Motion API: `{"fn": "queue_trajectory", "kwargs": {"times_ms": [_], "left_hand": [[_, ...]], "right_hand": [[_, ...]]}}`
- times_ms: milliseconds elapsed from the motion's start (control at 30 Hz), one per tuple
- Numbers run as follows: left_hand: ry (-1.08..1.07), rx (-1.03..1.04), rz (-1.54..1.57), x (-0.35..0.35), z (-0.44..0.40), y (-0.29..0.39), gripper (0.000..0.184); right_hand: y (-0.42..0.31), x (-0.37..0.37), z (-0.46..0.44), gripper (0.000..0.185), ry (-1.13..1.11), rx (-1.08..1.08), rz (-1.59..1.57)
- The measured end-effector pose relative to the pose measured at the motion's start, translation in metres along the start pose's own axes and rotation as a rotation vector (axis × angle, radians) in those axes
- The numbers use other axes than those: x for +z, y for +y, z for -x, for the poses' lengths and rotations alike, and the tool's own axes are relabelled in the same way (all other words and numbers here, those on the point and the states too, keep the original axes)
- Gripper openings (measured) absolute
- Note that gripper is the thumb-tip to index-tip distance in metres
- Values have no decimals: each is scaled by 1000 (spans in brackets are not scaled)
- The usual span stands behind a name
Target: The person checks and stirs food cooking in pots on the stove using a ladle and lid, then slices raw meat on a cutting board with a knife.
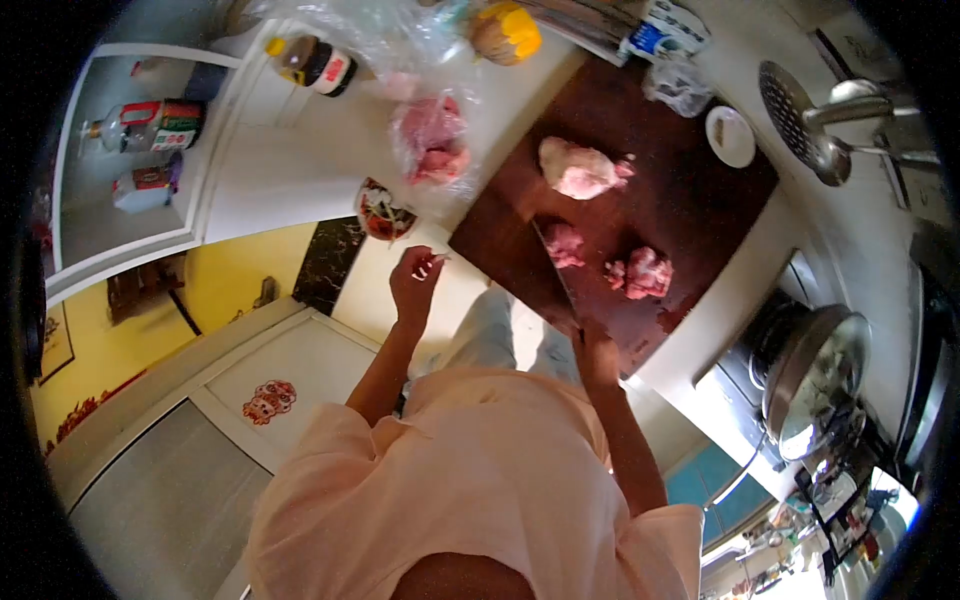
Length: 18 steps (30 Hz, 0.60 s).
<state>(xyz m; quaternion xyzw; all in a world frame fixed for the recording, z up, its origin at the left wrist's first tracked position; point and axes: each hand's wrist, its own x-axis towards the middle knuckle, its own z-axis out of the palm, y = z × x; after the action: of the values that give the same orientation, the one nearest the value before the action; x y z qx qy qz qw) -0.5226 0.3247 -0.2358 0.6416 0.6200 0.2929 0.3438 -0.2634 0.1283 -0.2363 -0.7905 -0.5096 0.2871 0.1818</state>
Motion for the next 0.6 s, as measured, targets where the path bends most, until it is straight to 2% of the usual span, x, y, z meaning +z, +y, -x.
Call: {"fn": "queue_trajectory", "kwargs": {"times_ms": [67, 133, 233, 267, 367, 500, 533, 600], "left_hand": [[35, -41, -65, -29, -17, -30, 26], [51, -97, -190, -49, -41, -62, 27], [70, -5, -398, -73, -85, -124, 24], [48, -68, -487, -80, -101, -145, 24], [-20, -186, -426, -96, -156, -234, 35], [-143, -456, -370, -113, -221, -320, 47], [-177, -519, -348, -117, -233, -319, 50], [-125, -72, -734, -131, -240, -304, 52]], "right_hand": [[-2, -9, 3, 21, -70, 85, 7], [5, -15, 9, 23, -66, 19, -25], [-3, -22, 13, 23, 36, -49, -23], [-7, -24, 14, 22, 43, -42, -22], [-20, -30, 20, 21, 46, -1, -24], [-42, -34, 31, 14, 49, 41, -76], [-46, -34, 33, 13, 51, 68, -83], [-47, -27, 40, 13, 76, 38, 14]]}}
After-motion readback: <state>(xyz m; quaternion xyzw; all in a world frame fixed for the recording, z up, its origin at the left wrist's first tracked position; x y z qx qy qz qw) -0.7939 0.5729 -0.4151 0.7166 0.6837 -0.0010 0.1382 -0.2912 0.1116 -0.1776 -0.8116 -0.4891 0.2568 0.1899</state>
